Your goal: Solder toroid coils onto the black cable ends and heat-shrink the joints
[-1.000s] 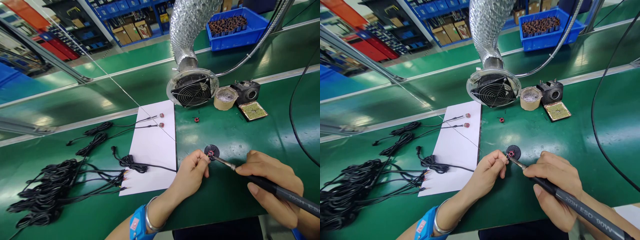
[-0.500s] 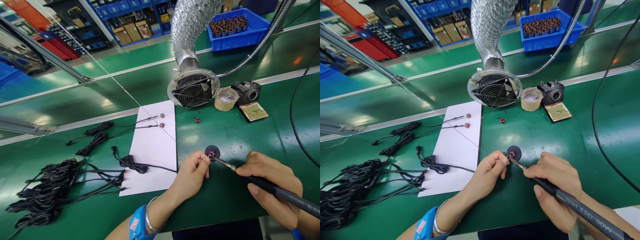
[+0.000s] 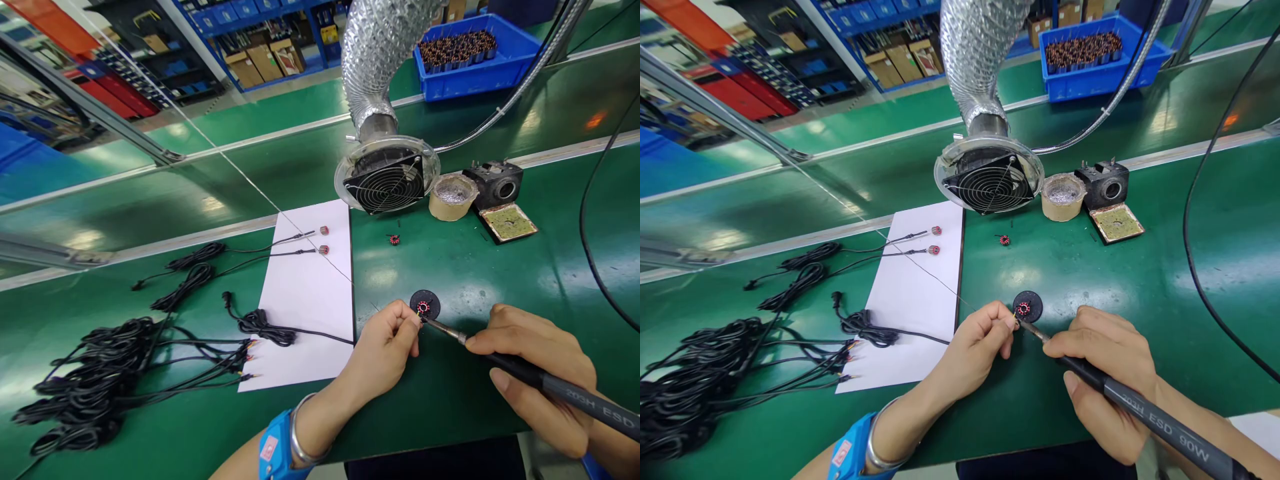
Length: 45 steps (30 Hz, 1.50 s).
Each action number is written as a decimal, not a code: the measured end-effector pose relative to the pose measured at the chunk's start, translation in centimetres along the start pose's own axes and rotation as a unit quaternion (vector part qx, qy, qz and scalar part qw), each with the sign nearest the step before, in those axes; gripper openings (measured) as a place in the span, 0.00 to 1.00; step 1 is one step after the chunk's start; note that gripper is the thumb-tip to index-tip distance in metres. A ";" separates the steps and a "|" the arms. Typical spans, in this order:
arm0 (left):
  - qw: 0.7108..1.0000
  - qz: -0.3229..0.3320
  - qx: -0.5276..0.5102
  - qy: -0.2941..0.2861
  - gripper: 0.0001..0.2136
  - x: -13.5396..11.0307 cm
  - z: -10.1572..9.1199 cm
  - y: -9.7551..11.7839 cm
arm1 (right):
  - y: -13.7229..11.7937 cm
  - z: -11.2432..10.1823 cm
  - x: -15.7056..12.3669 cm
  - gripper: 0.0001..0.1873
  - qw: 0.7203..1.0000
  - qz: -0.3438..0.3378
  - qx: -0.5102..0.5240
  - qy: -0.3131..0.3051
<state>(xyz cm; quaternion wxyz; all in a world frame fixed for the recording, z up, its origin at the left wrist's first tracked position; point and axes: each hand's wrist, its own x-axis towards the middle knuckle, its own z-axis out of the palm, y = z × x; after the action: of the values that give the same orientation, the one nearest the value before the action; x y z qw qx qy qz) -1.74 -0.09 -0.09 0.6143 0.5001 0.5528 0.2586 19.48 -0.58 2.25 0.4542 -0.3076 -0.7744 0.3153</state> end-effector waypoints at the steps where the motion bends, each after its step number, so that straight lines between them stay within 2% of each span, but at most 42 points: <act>1: 1.000 0.000 0.000 -0.001 0.10 0.0 0.0 0.0 | 0.0 0.0 0.0 0.16 1.000 0.000 -0.003 -0.001; 22: 1.000 0.007 0.008 -0.001 0.12 0.0 0.0 -0.2 | -0.3 -0.4 -0.1 0.18 1.000 0.003 -0.002 0.023; 27: 1.000 0.003 0.001 0.000 0.10 0.0 0.0 0.1 | 0.1 -0.3 -0.1 0.22 0.997 -0.022 -0.019 0.078; 32: 0.999 -0.005 -0.037 -0.007 0.12 0.2 -0.2 0.0 | 1.0 0.0 1.2 0.27 0.993 0.004 -0.006 0.121; 34: 0.998 -0.018 -0.065 -0.013 0.13 0.4 -0.4 -0.1 | 1.2 0.1 2.5 0.22 0.996 -0.001 -0.036 0.085; 37: 0.995 -0.025 -0.095 -0.015 0.14 0.5 -0.6 -0.2 | 1.8 0.5 4.4 0.14 0.996 -0.010 -0.080 -0.022; 39: 0.994 -0.026 -0.107 -0.013 0.15 0.6 -0.7 -0.1 | 2.4 1.0 5.1 0.13 0.993 -0.006 -0.084 -0.078; 42: 0.993 -0.023 -0.113 -0.014 0.15 0.7 -0.8 -0.2 | 3.3 1.7 5.3 0.15 0.990 0.011 -0.081 -0.117; 45: 0.994 -0.012 -0.103 -0.027 0.15 0.6 -0.8 -0.3 | 4.0 2.3 4.9 0.14 0.990 -0.006 -0.062 -0.128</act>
<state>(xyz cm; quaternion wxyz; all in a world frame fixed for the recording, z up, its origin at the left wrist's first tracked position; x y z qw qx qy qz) -2.45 0.61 -0.52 0.6799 0.4347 0.5126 0.2932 16.19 5.09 0.82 0.3326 -0.2881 -0.8461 0.3007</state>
